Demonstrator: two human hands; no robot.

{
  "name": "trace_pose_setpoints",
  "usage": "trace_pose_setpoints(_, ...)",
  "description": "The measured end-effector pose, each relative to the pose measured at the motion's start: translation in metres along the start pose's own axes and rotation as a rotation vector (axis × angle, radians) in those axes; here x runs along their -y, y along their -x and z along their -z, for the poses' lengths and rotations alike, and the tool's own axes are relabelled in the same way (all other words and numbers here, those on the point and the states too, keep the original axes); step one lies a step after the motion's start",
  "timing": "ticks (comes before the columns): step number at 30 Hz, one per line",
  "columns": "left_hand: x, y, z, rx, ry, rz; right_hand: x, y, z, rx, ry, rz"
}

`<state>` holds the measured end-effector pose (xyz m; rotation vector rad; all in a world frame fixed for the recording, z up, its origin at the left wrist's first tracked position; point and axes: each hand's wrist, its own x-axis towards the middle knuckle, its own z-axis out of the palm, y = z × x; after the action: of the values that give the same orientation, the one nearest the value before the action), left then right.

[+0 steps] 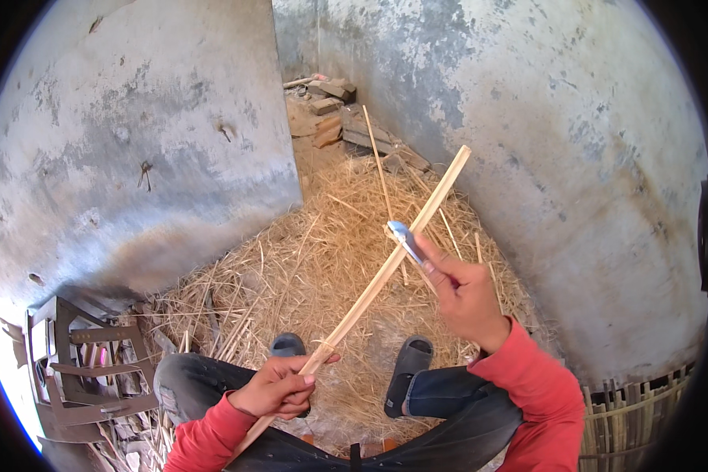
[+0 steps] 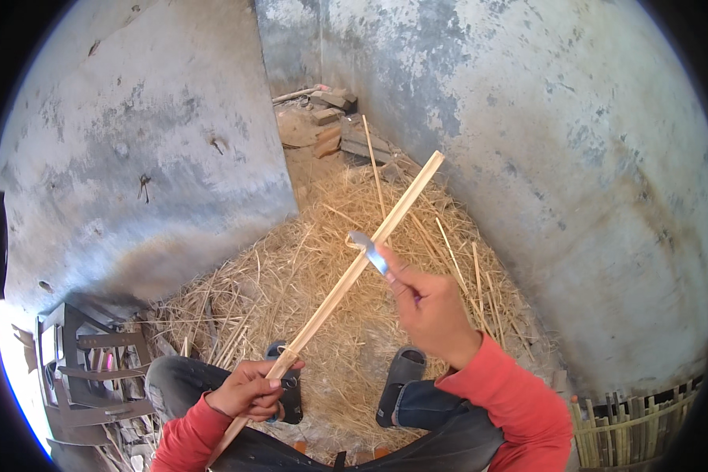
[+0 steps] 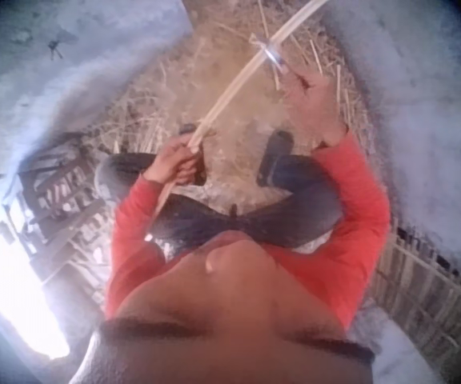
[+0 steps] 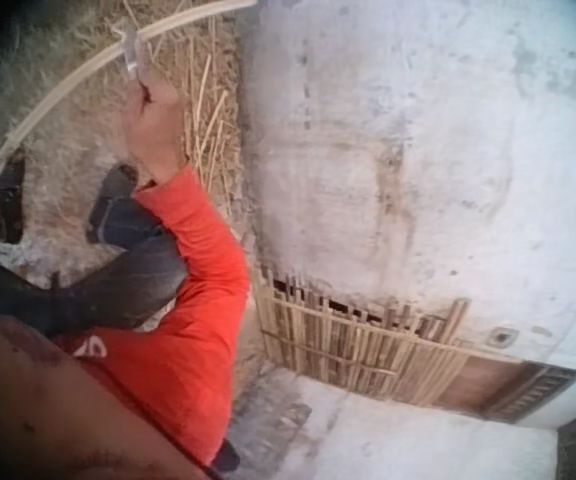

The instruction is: The person shaves a thin piece of wood with a small knife, removing layers and smoothing the surface while sitting on the ground.

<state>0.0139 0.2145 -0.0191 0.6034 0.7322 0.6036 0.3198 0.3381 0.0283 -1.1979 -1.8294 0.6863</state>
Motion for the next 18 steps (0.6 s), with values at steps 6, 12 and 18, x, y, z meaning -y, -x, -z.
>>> trace_pose_setpoints(6, 0.008, -0.006, 0.004, 0.049, 0.024, 0.008, -0.006, -0.009, 0.004, 0.011, -0.006, 0.037)
trace_pose_setpoints(12, 0.007, 0.000, 0.003, 0.038, 0.026, 0.008, 0.005, -0.018, 0.005, -0.077, 0.014, -0.050)
trace_pose_setpoints(18, 0.007, -0.009, 0.003, 0.024, 0.027, 0.017, 0.003, 0.032, -0.034, 0.260, 0.069, 0.338)
